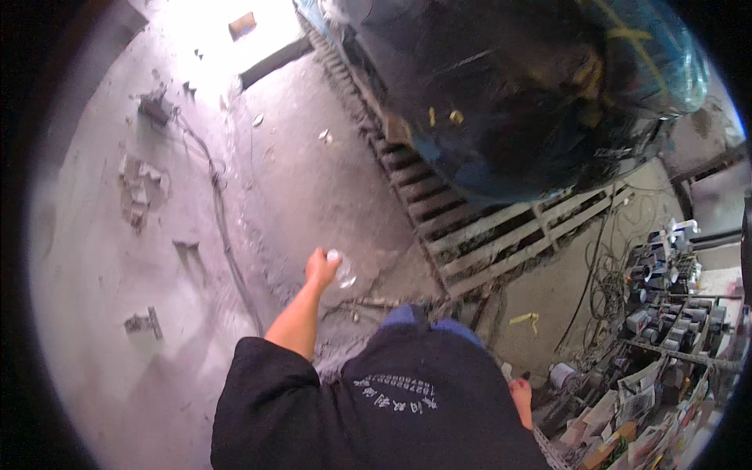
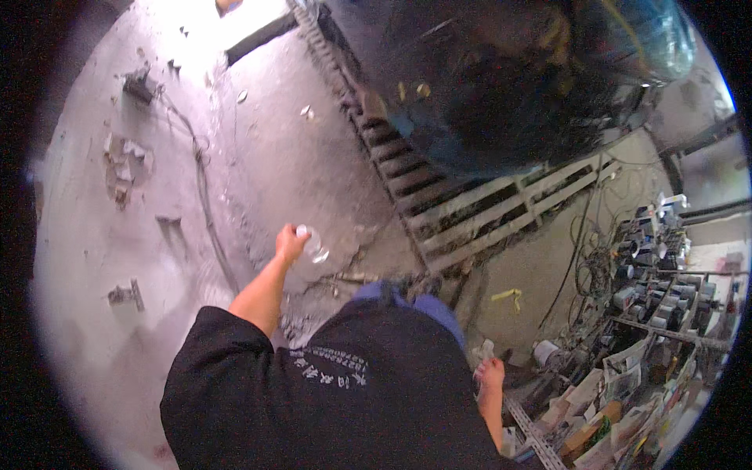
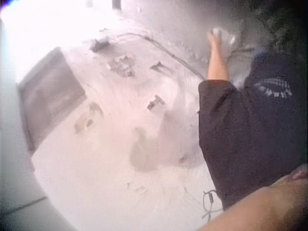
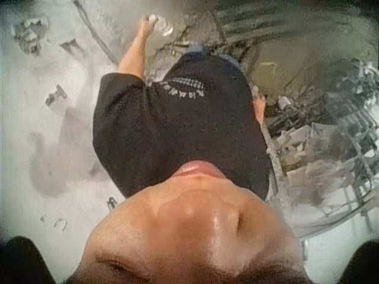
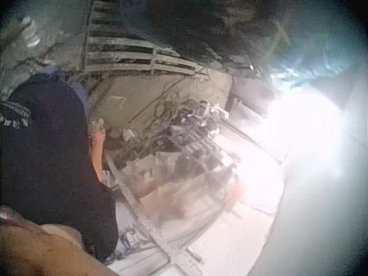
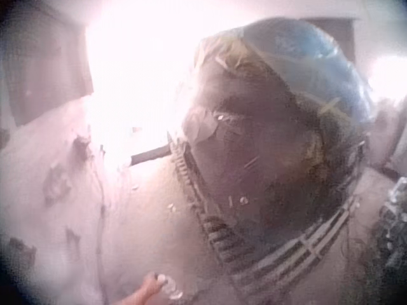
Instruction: The person sands a black car hood using a sanding block while repeatedly pouring liquid from a plastic bottle onto the surface. They wipe the hood with their hand, then walk to a red bucket to refill the bottle before returning to the car.
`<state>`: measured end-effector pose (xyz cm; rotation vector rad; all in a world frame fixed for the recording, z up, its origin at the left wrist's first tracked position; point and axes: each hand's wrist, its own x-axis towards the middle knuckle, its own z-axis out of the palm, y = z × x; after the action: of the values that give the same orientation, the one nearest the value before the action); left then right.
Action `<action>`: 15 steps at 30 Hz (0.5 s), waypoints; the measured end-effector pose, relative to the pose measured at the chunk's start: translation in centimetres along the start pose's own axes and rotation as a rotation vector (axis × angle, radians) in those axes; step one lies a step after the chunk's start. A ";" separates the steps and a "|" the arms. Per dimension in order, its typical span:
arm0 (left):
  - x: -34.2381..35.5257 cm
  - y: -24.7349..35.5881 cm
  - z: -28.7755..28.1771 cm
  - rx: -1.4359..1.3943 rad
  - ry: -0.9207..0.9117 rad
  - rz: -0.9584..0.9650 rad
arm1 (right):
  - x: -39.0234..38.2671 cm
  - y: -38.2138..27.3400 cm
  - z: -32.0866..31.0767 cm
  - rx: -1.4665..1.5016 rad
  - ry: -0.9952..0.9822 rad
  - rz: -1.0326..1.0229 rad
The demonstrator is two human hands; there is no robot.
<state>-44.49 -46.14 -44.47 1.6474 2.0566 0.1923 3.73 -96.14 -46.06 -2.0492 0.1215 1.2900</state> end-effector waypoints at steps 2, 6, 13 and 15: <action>0.2 0.2 -1.6 -0.184 0.017 0.050 | 1.2 -1.6 0.9 -0.015 -0.034 0.013; -1.0 3.7 -6.1 -0.511 -0.023 -0.024 | 5.8 -3.5 2.1 0.006 -0.113 0.035; -3.6 8.6 -13.6 -0.899 0.028 -0.012 | 13.4 -9.6 5.3 0.102 -0.194 0.062; -4.5 8.8 -15.8 -0.910 0.065 -0.016 | 15.1 -11.6 6.9 0.017 -0.211 0.036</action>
<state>-43.35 -45.09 -25.89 1.0466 1.6178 1.0112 10.99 -79.14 -54.28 -1.8908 0.0724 1.5135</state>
